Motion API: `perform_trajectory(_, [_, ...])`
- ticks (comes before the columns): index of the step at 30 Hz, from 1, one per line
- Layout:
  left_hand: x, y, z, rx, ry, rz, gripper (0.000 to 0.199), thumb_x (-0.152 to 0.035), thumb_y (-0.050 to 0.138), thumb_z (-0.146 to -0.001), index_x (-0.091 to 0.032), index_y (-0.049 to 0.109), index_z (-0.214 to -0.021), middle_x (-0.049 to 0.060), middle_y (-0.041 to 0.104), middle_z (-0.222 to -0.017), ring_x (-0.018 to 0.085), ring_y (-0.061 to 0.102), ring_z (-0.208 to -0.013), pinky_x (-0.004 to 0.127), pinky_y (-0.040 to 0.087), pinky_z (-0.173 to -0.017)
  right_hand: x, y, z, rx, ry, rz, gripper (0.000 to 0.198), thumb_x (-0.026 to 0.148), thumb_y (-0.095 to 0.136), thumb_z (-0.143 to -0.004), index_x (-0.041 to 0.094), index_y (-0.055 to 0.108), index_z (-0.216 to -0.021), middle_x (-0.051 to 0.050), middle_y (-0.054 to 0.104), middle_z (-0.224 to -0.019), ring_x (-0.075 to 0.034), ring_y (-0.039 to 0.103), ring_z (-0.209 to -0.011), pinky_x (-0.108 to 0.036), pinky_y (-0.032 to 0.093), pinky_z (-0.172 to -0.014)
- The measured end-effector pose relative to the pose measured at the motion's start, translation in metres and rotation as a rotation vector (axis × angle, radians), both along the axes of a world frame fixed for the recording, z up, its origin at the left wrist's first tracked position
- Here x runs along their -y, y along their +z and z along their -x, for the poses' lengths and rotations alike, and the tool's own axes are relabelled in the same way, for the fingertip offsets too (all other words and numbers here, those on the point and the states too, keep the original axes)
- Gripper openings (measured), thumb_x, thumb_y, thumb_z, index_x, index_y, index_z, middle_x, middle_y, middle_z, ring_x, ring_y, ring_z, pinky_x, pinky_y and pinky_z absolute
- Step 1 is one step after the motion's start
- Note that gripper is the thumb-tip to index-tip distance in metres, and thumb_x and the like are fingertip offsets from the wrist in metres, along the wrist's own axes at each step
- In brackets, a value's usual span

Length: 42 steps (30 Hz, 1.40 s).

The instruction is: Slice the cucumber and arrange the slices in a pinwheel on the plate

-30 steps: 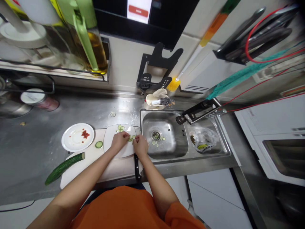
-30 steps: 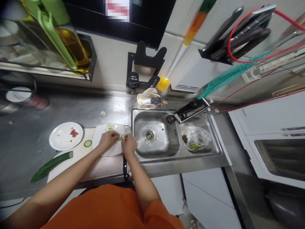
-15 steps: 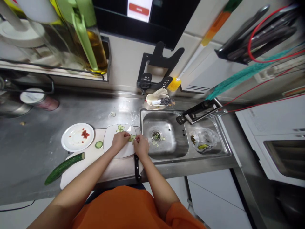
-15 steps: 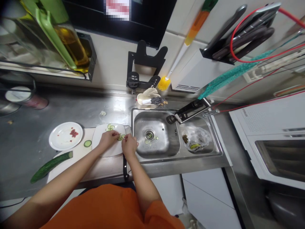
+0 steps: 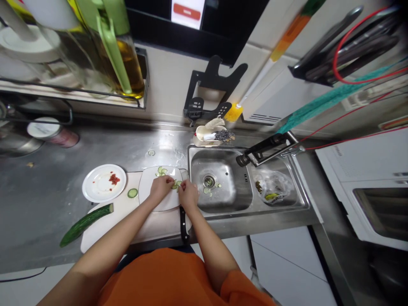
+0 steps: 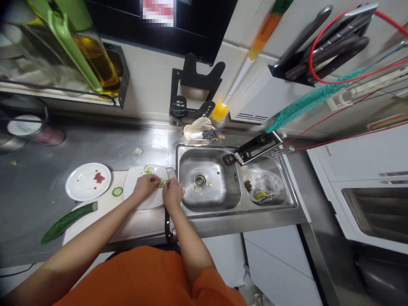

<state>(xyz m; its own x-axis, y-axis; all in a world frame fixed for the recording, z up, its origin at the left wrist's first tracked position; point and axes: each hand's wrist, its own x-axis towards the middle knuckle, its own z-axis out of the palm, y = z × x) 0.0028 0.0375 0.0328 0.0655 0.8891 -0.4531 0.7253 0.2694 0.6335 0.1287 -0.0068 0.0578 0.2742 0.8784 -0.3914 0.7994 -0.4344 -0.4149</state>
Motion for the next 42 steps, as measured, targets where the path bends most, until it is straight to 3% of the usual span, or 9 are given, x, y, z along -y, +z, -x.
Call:
perform_trajectory(23, [0.004,0.003,-0.006,-0.1,-0.048,-0.025,0.015,-0.028,0.056,-0.078,-0.023,0.069,-0.083,0.002,0.073,-0.085,0.019,0.063,-0.081,0.027,0.04,-0.069,0.0,0.002,0.008,0.168,0.147,0.011,0.015,0.022,0.047,-0.092,0.021,0.061,-0.095,-0.008,0.066,-0.09,-0.026,0.047,-0.106,-0.034,0.032,-0.076])
perform_trajectory(30, [0.006,0.005,-0.007,-0.1,-0.03,-0.04,0.019,-0.028,0.055,-0.079,-0.023,0.067,-0.093,0.002,0.072,-0.084,0.019,0.063,-0.081,0.026,0.04,-0.068,-0.001,0.004,0.011,0.218,0.188,0.037,0.016,0.023,0.048,-0.091,0.018,0.063,-0.097,-0.012,0.066,-0.092,-0.029,0.046,-0.11,-0.036,0.032,-0.077])
perform_trajectory(36, [0.006,0.006,-0.006,-0.098,-0.079,-0.062,0.017,-0.03,0.053,-0.081,-0.023,0.068,-0.08,0.003,0.071,-0.084,0.018,0.062,-0.079,0.027,0.04,-0.069,0.0,0.005,0.01,0.221,0.198,0.029,0.019,0.024,0.046,-0.093,0.019,0.064,-0.097,-0.013,0.066,-0.094,-0.029,0.046,-0.11,-0.036,0.031,-0.077])
perform_trajectory(42, [0.006,0.006,-0.005,-0.089,-0.093,-0.063,0.021,-0.031,0.052,-0.081,-0.022,0.07,-0.079,0.003,0.073,-0.086,0.019,0.063,-0.082,0.026,0.041,-0.072,0.003,0.006,0.009,0.214,0.186,0.006,0.019,0.023,0.047,-0.092,0.02,0.066,-0.095,-0.011,0.067,-0.092,-0.028,0.047,-0.108,-0.035,0.031,-0.076])
